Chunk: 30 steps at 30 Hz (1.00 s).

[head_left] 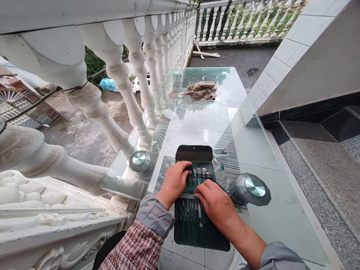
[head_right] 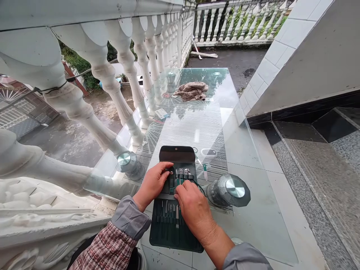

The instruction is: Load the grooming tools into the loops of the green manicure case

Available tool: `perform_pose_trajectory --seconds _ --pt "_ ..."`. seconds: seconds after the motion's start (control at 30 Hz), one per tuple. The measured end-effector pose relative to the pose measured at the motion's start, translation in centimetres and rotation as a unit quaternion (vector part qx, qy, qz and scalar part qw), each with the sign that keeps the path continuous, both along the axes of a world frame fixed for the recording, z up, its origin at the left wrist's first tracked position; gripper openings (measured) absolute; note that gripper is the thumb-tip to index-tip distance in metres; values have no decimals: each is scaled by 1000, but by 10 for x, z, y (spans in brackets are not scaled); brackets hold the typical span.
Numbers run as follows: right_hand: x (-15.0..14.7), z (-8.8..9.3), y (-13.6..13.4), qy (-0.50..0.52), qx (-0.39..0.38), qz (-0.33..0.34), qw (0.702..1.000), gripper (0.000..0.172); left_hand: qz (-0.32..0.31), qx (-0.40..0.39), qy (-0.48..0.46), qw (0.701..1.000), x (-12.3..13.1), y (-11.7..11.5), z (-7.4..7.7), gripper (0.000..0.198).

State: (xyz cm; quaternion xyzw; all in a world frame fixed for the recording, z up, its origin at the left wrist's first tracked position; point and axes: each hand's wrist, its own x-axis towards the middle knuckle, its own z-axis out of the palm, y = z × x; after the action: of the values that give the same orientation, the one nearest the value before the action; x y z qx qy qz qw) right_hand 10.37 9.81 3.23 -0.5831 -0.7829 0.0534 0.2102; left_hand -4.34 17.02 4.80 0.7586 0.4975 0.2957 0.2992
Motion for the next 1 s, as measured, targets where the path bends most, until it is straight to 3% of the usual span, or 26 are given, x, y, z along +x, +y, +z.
perform_pose_trajectory --seconds 0.13,0.27,0.47,0.63,0.83,0.9,1.0 --pt "4 5 0 56 -22 -13 998 17 6 11 -1 1000 -2 -1 -2 35" --pt "17 14 2 127 -13 -89 988 19 10 36 8 999 -4 -3 3 37" --pt "42 22 5 131 -13 -147 980 20 -3 89 39 995 -1 -26 13 25" --pt "64 21 8 135 -6 -180 974 20 -68 143 210 965 5 -52 15 2" --pt "92 9 18 106 4 -227 968 20 -44 182 275 943 8 -49 15 45" --pt "90 8 19 113 18 -199 973 19 -40 199 286 937 10 -47 14 52" --pt "73 9 15 121 37 -98 987 17 -39 203 290 934 12 -45 12 56"
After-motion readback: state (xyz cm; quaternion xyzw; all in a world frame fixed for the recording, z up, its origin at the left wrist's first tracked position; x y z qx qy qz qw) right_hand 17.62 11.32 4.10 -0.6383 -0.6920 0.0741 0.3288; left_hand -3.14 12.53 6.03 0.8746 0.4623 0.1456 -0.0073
